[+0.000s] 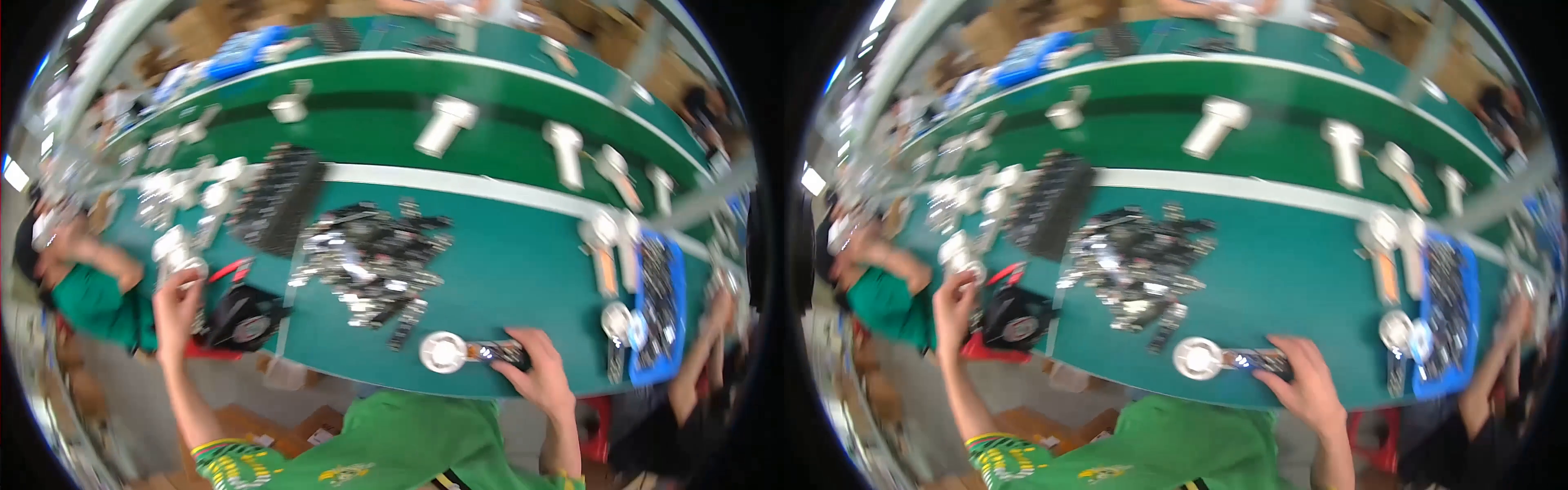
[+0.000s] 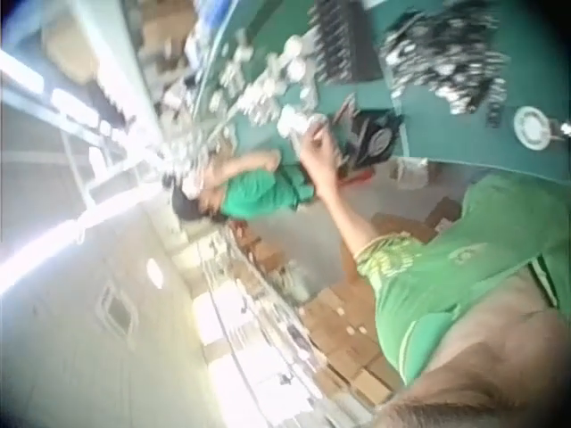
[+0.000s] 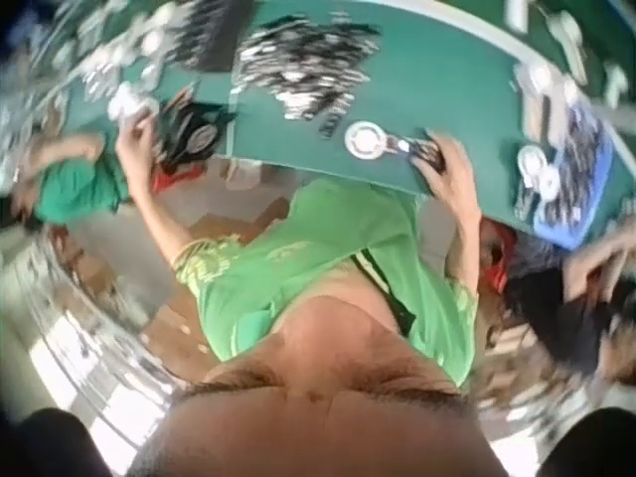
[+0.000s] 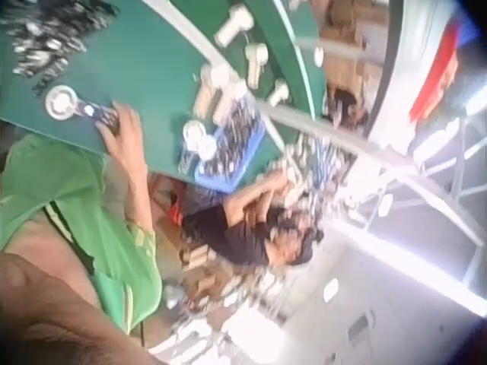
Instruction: The person assembles handheld fans by integrating internal components such as PCBs, motors, wires, and batteries into the fan housing on a production line. The wires are trimmed with nippers during assembly.
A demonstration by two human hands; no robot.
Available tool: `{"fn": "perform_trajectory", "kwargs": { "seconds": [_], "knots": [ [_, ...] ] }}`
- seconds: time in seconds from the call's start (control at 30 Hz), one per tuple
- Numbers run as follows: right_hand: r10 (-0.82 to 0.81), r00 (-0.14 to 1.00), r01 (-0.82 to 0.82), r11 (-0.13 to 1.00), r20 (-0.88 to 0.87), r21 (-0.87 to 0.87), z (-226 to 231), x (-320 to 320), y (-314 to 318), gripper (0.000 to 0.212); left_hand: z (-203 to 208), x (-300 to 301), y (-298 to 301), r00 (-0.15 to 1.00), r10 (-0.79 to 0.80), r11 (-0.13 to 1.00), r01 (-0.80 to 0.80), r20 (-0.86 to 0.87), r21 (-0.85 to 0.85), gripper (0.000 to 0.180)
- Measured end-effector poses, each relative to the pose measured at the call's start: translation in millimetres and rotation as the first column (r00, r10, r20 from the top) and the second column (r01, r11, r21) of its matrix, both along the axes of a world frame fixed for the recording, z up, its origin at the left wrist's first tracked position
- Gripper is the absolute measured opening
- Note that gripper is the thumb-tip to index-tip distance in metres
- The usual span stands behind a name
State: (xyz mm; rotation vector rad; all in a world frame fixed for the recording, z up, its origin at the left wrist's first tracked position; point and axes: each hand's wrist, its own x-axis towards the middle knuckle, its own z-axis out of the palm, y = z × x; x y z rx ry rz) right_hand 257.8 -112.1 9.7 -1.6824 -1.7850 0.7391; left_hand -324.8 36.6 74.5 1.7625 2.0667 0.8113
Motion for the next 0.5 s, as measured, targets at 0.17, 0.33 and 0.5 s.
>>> {"fn": "perform_trajectory", "kwargs": {
  "seconds": [0.17, 0.33, 0.5],
  "knots": [
    [-0.010, 0.999, 0.013, 0.997, -0.043, 0.070, 5.8, -1.4, -2.6, 0.056, -39.5, -42.1, 58.5, 0.850, -0.360, 0.927, 0.278, -0.384, -0.253, 0.039],
    [-0.147, 0.988, 0.151, 0.987, -0.053, 0.062, -1.6, 9.9, -30.3, 0.052, -82.4, -56.7, 89.9, 0.750, -0.594, 0.801, 0.586, -0.292, -0.126, 0.032],
    [-0.145, 0.989, 0.146, 0.980, -0.012, 0.133, -0.9, 16.9, -37.7, 0.055, -59.3, -40.0, 82.3, 0.720, -0.626, 0.780, 0.572, -0.300, -0.253, 0.027]
  ]
}}
